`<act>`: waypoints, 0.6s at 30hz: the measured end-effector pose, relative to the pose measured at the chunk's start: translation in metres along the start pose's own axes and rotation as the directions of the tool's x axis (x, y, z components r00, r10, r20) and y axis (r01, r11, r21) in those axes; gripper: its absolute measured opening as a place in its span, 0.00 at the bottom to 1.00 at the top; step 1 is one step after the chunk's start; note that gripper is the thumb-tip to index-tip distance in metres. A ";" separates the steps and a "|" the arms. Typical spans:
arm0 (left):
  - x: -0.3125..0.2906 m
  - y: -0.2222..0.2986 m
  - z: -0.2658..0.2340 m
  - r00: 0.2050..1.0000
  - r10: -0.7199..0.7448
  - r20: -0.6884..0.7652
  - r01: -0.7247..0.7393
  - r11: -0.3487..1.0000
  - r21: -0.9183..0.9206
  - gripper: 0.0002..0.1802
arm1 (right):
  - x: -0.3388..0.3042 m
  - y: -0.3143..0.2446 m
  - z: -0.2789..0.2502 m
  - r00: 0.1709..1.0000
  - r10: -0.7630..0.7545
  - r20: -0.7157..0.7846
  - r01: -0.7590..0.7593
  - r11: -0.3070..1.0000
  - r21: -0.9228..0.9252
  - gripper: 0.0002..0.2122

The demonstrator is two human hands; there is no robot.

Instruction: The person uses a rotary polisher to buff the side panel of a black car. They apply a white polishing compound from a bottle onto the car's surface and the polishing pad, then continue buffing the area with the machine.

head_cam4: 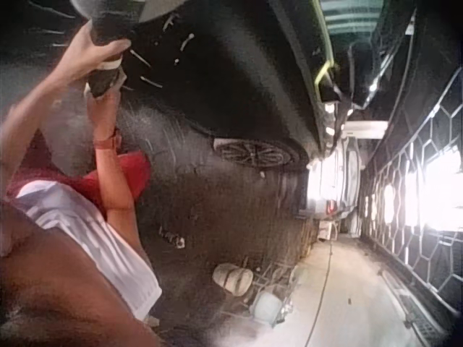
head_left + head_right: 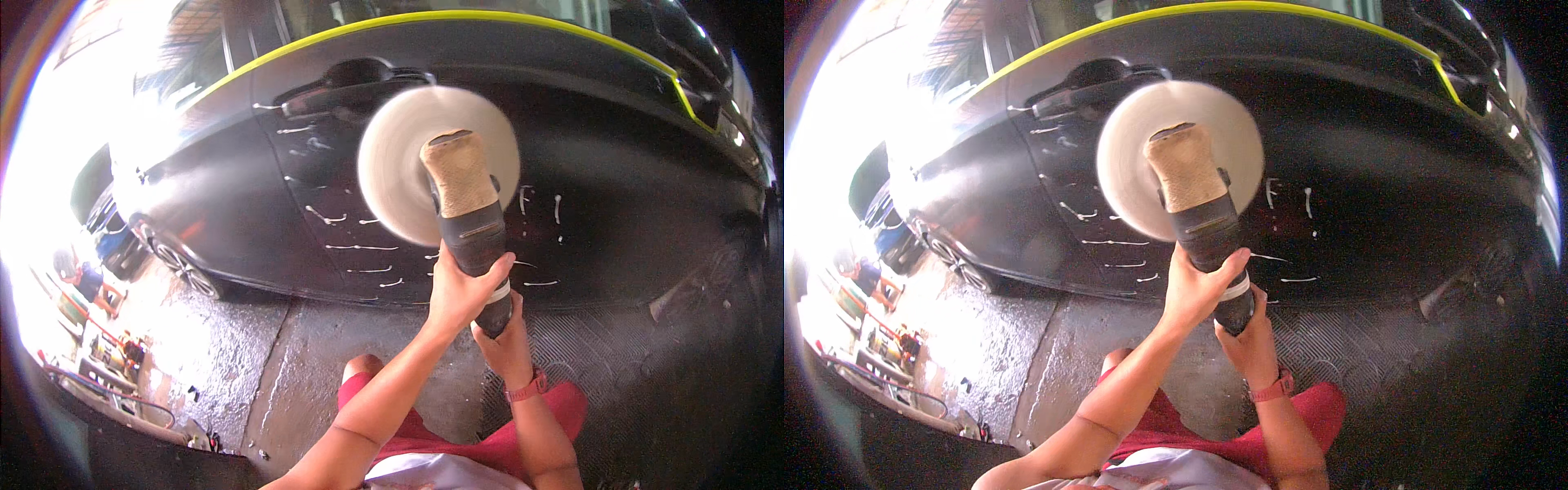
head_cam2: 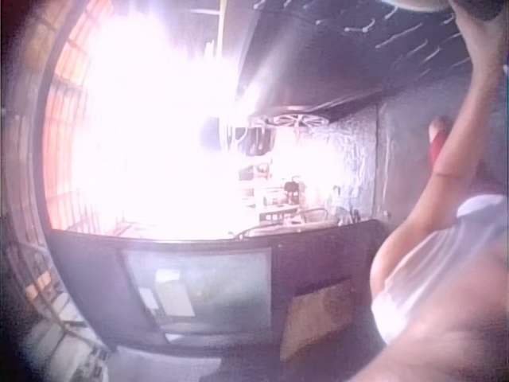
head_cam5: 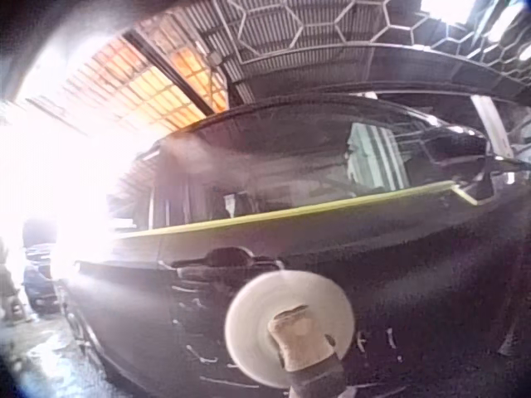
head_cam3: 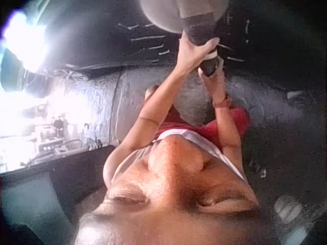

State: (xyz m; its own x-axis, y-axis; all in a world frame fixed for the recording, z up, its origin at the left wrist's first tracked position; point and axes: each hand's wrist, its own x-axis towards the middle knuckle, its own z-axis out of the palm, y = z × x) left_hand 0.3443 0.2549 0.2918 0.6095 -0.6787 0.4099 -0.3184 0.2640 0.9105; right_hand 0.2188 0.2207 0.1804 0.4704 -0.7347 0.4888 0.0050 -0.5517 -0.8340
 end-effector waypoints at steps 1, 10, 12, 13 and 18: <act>-0.001 -0.006 -0.012 1.000 0.000 -0.023 0.000 1.000 -0.021 0.30 | -0.001 -0.011 0.006 0.999 0.024 0.032 -0.024 1.000 -0.009 0.38; -0.001 -0.008 -0.110 0.993 -0.105 -0.054 0.092 0.977 -0.192 0.22 | -0.008 -0.066 0.066 0.978 0.020 0.207 -0.003 0.997 -0.082 0.41; 0.003 -0.012 -0.135 0.990 -0.116 -0.084 0.097 0.975 -0.201 0.22 | -0.003 -0.073 0.086 0.968 0.010 0.251 0.000 0.999 -0.039 0.42; 0.003 -0.009 -0.146 0.987 -0.118 -0.112 0.094 0.976 -0.196 0.22 | 0.000 -0.078 0.097 0.962 0.001 0.272 0.006 1.000 -0.027 0.42; 0.020 -0.015 -0.193 0.971 -0.062 -0.231 0.024 0.987 -0.161 0.15 | 0.016 -0.088 0.146 0.942 -0.005 0.337 -0.015 0.998 0.056 0.43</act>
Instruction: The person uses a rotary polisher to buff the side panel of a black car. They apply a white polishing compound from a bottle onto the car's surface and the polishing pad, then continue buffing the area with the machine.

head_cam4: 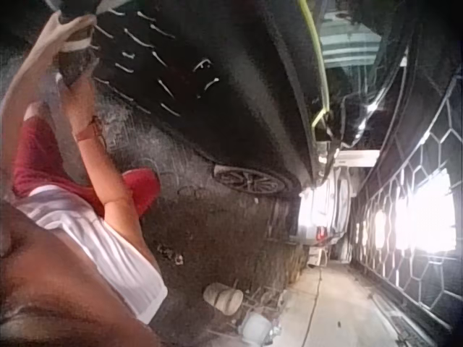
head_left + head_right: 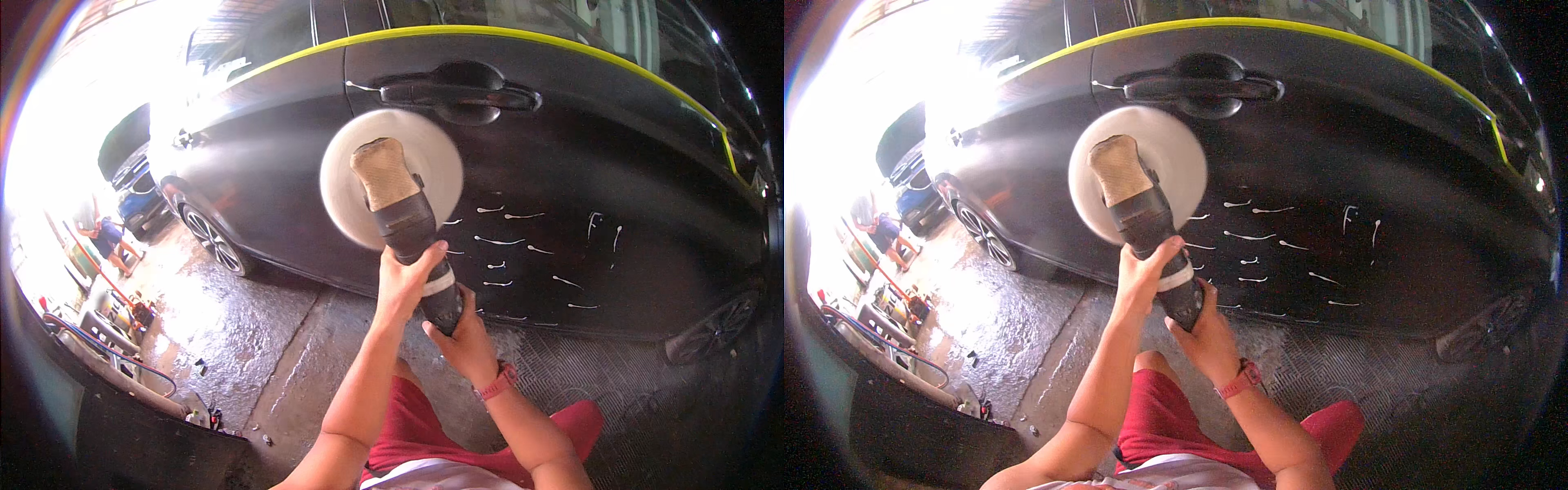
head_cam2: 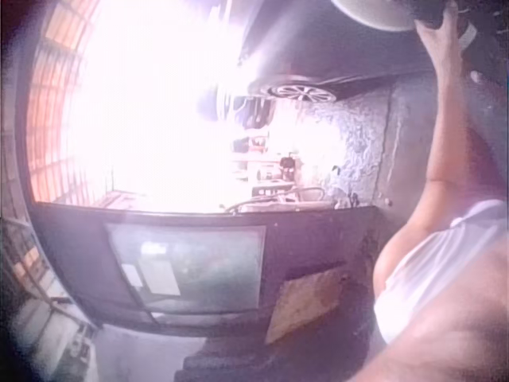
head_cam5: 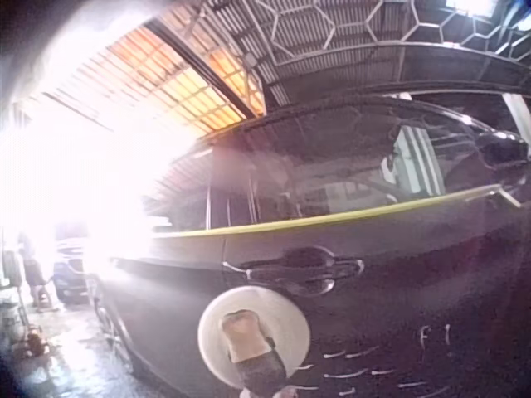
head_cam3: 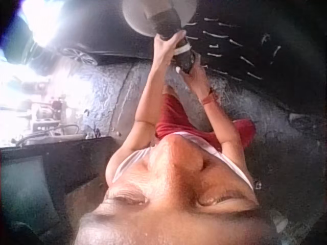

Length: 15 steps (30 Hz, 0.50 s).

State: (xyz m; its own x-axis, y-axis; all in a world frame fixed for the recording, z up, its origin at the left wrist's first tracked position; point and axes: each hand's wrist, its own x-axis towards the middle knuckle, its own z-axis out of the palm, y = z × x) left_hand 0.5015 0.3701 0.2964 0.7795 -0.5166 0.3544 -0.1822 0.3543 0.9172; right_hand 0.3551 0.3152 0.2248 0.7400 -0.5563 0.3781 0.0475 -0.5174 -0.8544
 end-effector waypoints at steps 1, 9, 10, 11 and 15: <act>0.006 0.001 -0.008 1.000 -0.015 0.007 0.015 1.000 -0.001 0.16 | 0.006 -0.001 0.007 1.000 0.019 0.022 -0.019 1.000 0.015 0.43; 0.049 0.009 -0.040 0.995 0.100 -0.002 -0.100 0.995 0.000 0.15 | 0.066 0.007 0.052 0.972 -0.212 -0.100 0.218 0.974 0.061 0.37; 0.057 0.008 -0.047 0.995 0.098 -0.016 -0.098 0.995 -0.017 0.16 | 0.072 0.001 0.052 0.976 -0.204 -0.080 0.208 0.977 0.047 0.37; 0.063 0.009 -0.053 0.995 0.095 -0.029 -0.096 0.995 -0.034 0.16 | 0.077 -0.005 0.051 0.979 -0.197 -0.060 0.199 0.979 0.033 0.36; 0.068 0.016 -0.063 0.994 0.061 -0.090 -0.071 0.991 -0.111 0.15 | 0.082 -0.022 0.046 0.990 -0.139 0.023 0.141 0.988 -0.057 0.36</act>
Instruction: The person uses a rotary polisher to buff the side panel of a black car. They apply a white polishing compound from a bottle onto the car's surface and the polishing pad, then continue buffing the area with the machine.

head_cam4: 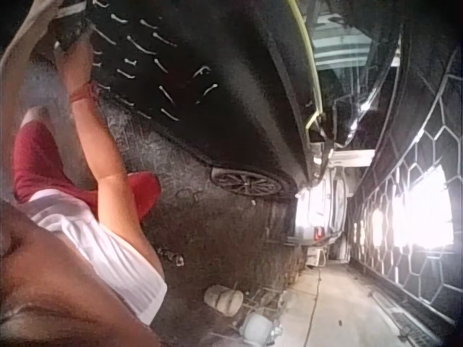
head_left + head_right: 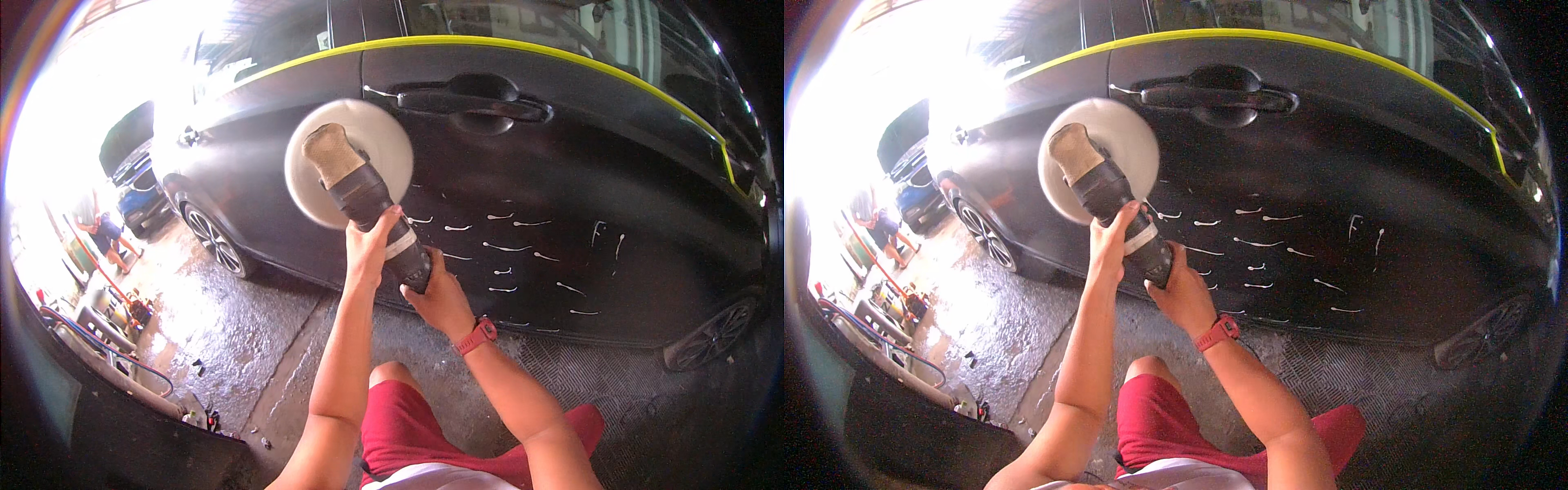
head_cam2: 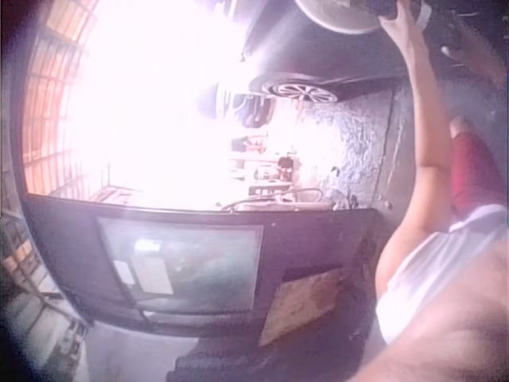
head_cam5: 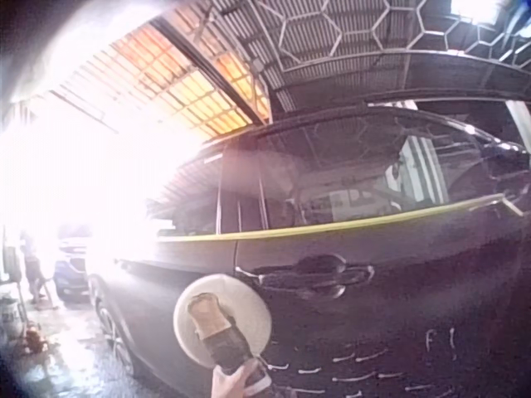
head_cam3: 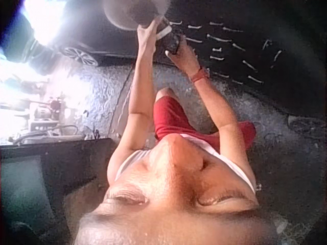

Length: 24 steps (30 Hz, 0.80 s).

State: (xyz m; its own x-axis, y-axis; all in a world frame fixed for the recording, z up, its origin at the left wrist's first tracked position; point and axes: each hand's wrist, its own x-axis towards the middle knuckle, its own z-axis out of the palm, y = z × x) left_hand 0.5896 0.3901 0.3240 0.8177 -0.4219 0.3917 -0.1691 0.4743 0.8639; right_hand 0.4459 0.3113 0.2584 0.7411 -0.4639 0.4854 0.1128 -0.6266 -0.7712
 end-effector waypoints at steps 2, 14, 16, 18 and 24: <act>-0.006 -0.003 -0.010 0.999 -0.037 -0.008 0.037 0.999 -0.008 0.14 | -0.007 -0.009 0.002 0.994 0.093 0.054 -0.090 0.995 -0.052 0.36; -0.089 -0.027 0.054 0.864 -0.163 0.476 -0.011 0.939 0.342 0.44 | -0.131 0.063 0.023 0.946 0.284 -0.154 -0.182 0.863 0.471 0.33; -0.091 -0.025 0.070 0.820 -0.227 0.526 0.020 0.929 0.370 0.47 | -0.136 0.061 0.026 0.914 0.350 -0.204 -0.191 0.817 0.544 0.30; -0.087 -0.035 0.071 0.835 -0.201 0.512 0.037 0.949 0.312 0.42 | -0.134 0.060 0.019 0.919 0.315 -0.236 -0.191 0.881 0.433 0.32; -0.054 -0.023 0.033 0.940 -0.164 0.298 0.122 0.980 0.157 0.17 | -0.081 0.037 0.001 0.984 0.156 -0.082 -0.133 0.962 0.240 0.40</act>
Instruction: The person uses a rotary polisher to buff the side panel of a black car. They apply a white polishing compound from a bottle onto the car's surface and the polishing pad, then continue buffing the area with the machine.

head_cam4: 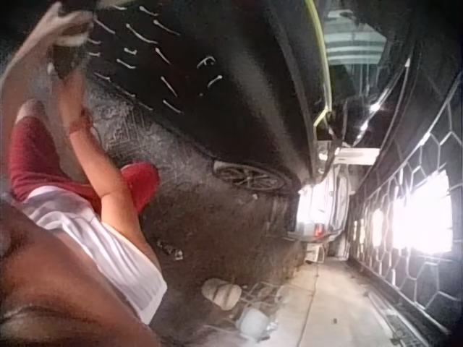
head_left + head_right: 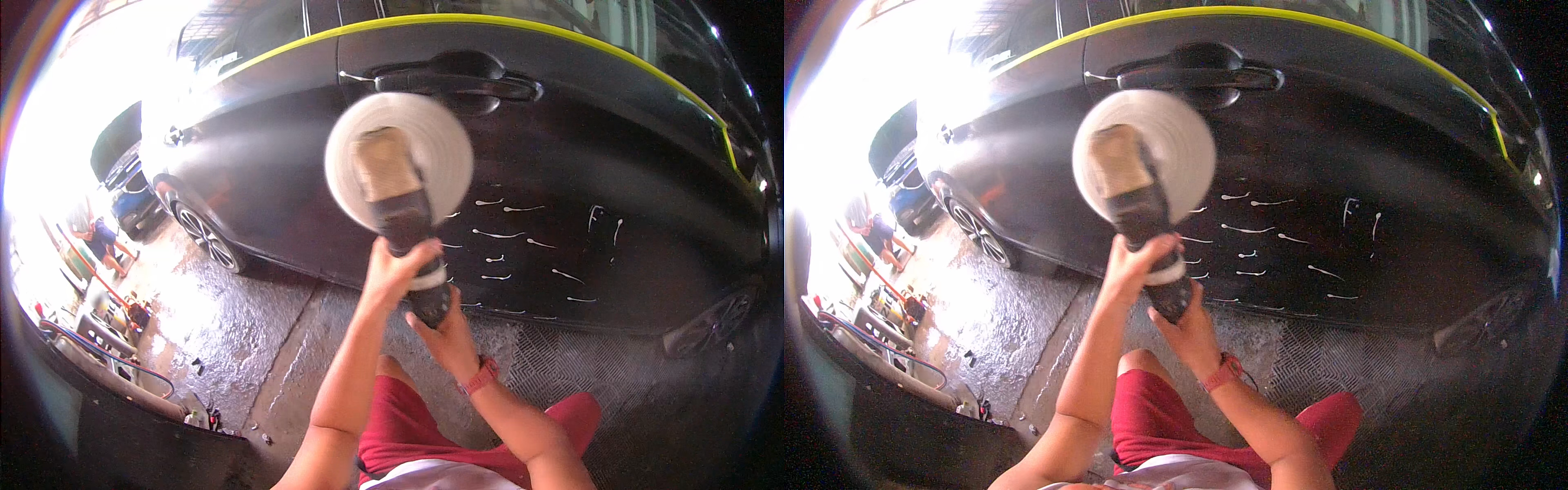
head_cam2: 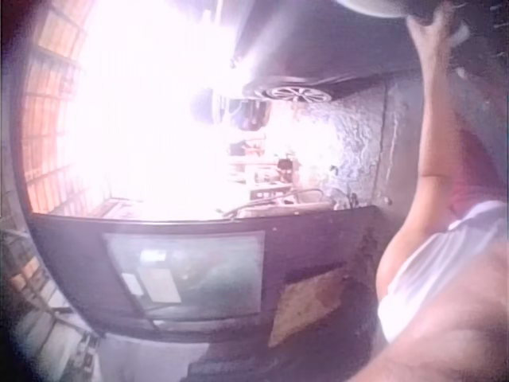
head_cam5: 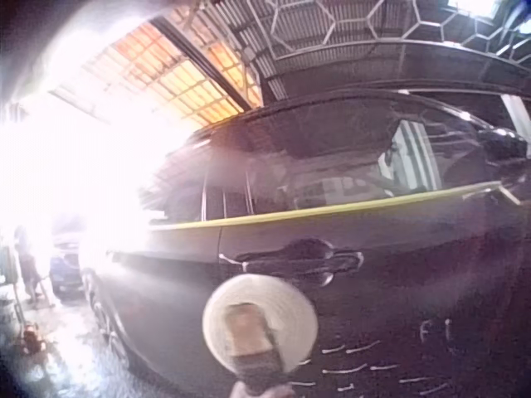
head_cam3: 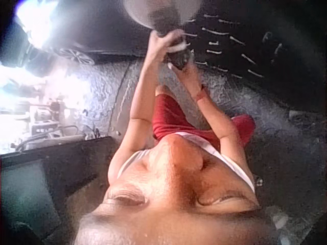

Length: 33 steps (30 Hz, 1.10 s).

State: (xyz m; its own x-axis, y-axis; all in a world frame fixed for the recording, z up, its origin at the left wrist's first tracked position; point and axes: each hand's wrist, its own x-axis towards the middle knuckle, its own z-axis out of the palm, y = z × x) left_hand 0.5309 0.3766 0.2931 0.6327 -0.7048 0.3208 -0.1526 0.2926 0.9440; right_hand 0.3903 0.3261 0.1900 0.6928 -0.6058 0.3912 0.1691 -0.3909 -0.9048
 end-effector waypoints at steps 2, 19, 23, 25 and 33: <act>0.007 0.009 -0.022 0.994 0.028 -0.105 -0.032 0.999 -0.039 0.16 | 0.024 -0.023 0.003 0.994 0.019 0.104 -0.013 0.998 -0.056 0.40; -0.021 -0.007 0.113 0.947 0.007 0.321 -0.117 0.938 0.325 0.49 | -0.060 0.016 -0.033 0.917 0.245 -0.315 -0.098 0.903 0.418 0.30; -0.011 0.011 0.164 0.919 -0.052 0.390 -0.164 0.852 0.498 0.54 | -0.051 0.037 -0.061 0.892 0.252 -0.376 -0.035 0.867 0.498 0.25; -0.005 0.029 0.172 0.929 -0.006 0.371 -0.190 0.850 0.491 0.53 | -0.043 0.030 -0.073 0.893 0.214 -0.397 0.024 0.856 0.516 0.27; -0.006 0.029 0.094 0.987 0.148 0.057 -0.155 0.974 0.165 0.24 | -0.006 0.005 -0.071 0.972 -0.167 -0.163 0.177 0.983 0.048 0.36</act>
State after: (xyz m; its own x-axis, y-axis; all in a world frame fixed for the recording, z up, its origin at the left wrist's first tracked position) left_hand 0.4510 0.3291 0.3261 0.5593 -0.6892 0.4606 -0.3723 0.2876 0.8824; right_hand 0.3374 0.2784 0.1956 0.5310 -0.6367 0.5591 0.3224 -0.4584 -0.8282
